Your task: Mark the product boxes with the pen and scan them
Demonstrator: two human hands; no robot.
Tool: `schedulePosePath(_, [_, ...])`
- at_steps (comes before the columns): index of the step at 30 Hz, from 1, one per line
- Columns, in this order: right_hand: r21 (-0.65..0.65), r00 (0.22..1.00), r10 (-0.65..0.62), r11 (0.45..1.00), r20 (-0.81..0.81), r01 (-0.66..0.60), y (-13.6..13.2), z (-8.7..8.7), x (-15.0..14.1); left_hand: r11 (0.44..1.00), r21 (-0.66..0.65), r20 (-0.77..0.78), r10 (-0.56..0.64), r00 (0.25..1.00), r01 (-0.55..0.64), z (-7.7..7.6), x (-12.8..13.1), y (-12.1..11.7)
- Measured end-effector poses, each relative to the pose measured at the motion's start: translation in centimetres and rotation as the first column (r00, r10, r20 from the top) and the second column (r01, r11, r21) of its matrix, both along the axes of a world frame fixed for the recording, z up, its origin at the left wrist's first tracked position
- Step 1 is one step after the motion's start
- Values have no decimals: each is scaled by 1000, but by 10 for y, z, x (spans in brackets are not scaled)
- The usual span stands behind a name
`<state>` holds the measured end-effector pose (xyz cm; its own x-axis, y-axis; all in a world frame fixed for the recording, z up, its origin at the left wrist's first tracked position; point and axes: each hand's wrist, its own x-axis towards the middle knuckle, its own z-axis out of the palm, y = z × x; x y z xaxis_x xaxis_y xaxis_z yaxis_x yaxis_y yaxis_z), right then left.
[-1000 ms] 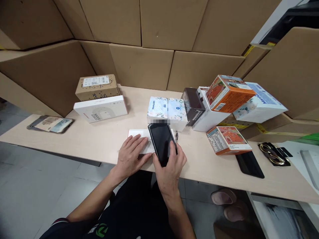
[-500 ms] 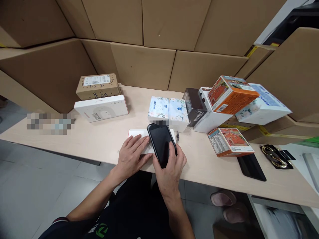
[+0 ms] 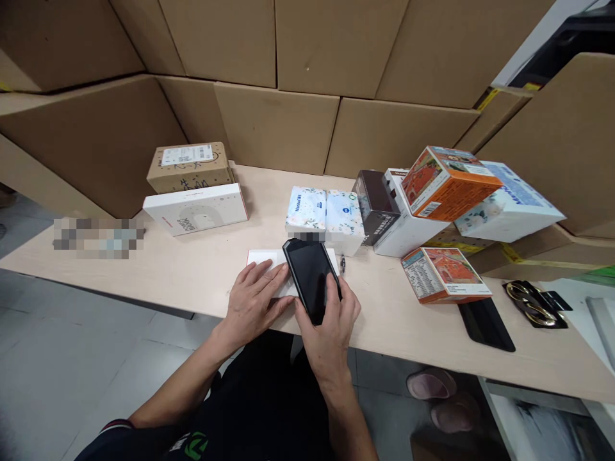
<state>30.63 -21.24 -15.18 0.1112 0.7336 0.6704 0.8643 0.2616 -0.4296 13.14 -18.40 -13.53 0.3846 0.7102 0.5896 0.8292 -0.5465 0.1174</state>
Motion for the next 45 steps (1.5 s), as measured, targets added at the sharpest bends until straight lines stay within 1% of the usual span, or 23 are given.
schedulePosePath(5, [13, 1000, 16, 1000, 4, -16, 2, 0, 1, 1000, 16, 3, 4, 1000, -4, -1, 1, 1])
schedulePosePath(13, [-14, 1000, 9, 1000, -16, -9, 3, -2, 1, 999, 41, 30, 1, 1000, -2, -6, 1, 2])
schedulePosePath(24, [-48, 1000, 7, 999, -26, -8, 2, -1, 2, 997, 71, 68, -9, 998, 4, -6, 2, 1])
schedulePosePath(26, [-51, 999, 7, 999, -33, -9, 2, -2, 2, 998, 55, 123, -33, 992, 27, -4, 1, 0])
schedulePosePath(28, [-47, 999, 9, 999, -41, -11, 3, -2, 2, 998, 46, 236, -52, 970, 43, -3, -3, 0])
schedulePosePath(30, [-45, 999, 14, 999, -48, -16, 2, -2, 3, 998, 66, 352, -38, 935, 15, -2, -8, 3])
schedulePosePath(31, [-48, 998, 17, 999, -53, -19, 2, -1, 4, 998, 68, 387, -10, 922, -17, -2, -12, 5])
schedulePosePath(33, [-58, 997, 16, 998, -70, -20, 0, 2, 7, 995, 12, 396, 88, 914, -101, -3, -20, 10])
schedulePosePath(35, [-67, 995, -4, 998, -97, -2, -4, 6, 14, 978, -124, 362, 200, 910, -166, -3, -29, 15])
schedulePosePath(37, [-72, 992, -49, 997, -118, 40, -10, 8, 25, 947, -272, 330, 261, 907, -173, -3, -37, 18])
schedulePosePath(40, [-96, 980, -157, 985, -122, 146, -23, 7, 49, 908, -406, 304, 239, 922, -102, -1, -47, 21])
schedulePosePath(43, [-128, 960, -269, 958, -77, 258, -37, 3, 78, 883, -467, 249, 175, 952, -40, 5, -54, 28])
schedulePosePath(45, [-126, 951, -309, 944, -24, 304, -44, -1, 97, 865, -501, 188, 122, 975, -11, 11, -58, 36])
